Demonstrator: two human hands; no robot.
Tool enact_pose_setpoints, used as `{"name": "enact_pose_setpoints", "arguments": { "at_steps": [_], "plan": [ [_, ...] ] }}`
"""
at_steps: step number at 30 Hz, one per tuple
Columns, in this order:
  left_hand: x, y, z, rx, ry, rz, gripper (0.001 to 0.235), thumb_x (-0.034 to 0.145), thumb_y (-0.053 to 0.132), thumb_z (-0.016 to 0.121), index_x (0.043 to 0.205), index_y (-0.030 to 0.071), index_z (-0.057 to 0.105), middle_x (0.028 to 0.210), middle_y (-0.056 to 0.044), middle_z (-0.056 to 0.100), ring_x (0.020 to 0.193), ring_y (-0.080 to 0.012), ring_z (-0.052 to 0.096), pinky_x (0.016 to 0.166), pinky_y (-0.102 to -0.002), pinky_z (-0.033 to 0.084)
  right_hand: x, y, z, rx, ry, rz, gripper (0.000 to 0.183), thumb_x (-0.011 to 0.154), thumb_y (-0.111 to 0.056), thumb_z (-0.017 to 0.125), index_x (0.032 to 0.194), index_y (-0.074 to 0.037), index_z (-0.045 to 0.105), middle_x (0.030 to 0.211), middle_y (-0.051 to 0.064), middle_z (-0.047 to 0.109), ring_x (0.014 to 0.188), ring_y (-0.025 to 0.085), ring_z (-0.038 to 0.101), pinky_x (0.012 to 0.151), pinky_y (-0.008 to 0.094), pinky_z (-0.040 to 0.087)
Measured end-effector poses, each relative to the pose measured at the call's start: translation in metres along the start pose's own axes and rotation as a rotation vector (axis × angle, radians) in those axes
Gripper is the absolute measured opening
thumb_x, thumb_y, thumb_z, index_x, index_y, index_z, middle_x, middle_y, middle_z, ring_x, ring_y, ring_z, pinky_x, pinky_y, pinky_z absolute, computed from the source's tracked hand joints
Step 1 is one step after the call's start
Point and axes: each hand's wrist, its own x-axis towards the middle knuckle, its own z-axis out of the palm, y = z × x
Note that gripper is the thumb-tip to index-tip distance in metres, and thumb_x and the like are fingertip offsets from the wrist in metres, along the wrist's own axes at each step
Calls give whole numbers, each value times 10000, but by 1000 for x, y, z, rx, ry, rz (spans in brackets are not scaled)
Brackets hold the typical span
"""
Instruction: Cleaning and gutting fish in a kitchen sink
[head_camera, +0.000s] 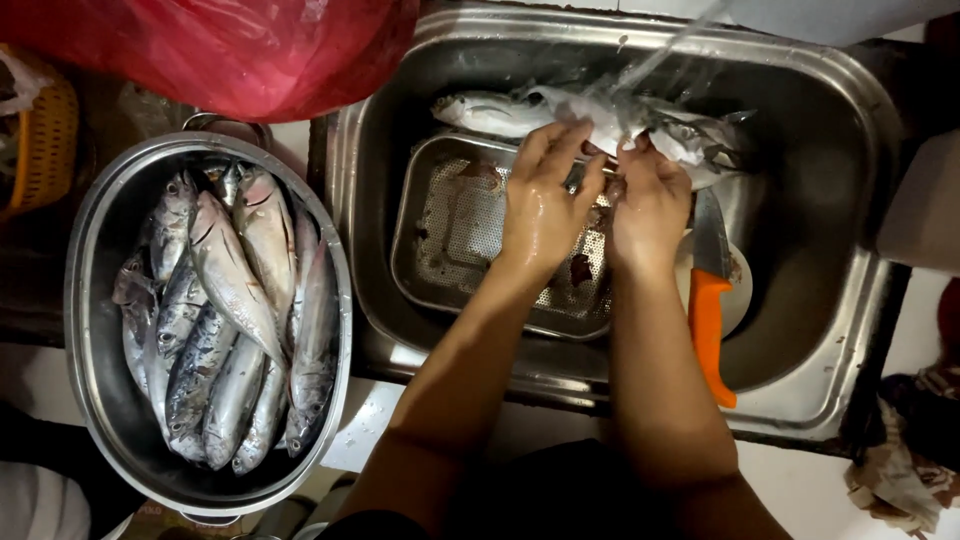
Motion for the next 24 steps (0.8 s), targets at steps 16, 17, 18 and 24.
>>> {"name": "enact_pose_setpoints", "arguments": {
  "at_steps": [16, 17, 18, 24],
  "plan": [
    [4, 18, -6, 145, 78, 134, 336, 844, 68, 778, 1165, -11, 717, 1079, -190, 682, 989, -345, 706, 865, -413, 614, -5, -5, 1, -102, -14, -36, 206, 902, -159, 768, 737, -53, 705, 625, 51, 571, 567, 111, 555, 516, 255, 364],
    [4, 23, -8, 197, 71, 150, 311, 835, 61, 784, 1133, -14, 732, 1057, -187, 690, 967, -330, 707, 848, -401, 616, -4, -4, 1, -107, 8, -32, 202, 887, -148, 762, 728, -38, 703, 634, 67, 596, 551, 131, 557, 527, 274, 394],
    [4, 19, -5, 197, 71, 149, 311, 835, 61, 784, 1133, -14, 732, 1057, -187, 690, 967, -330, 707, 848, -401, 616, -6, -6, 2, -108, 8, -31, 202, 887, -148, 762, 728, -38, 703, 634, 67, 596, 551, 131, 557, 527, 274, 394],
    [3, 5, -4, 362, 137, 274, 265, 798, 30, 722, 1058, 70, 759, 962, -88, 675, 884, -258, 688, 766, -344, 600, -10, -10, 9, 142, 16, 32, 219, 866, -101, 774, 705, -23, 647, 608, 87, 539, 536, 197, 618, 481, 275, 447]
  ]
}}
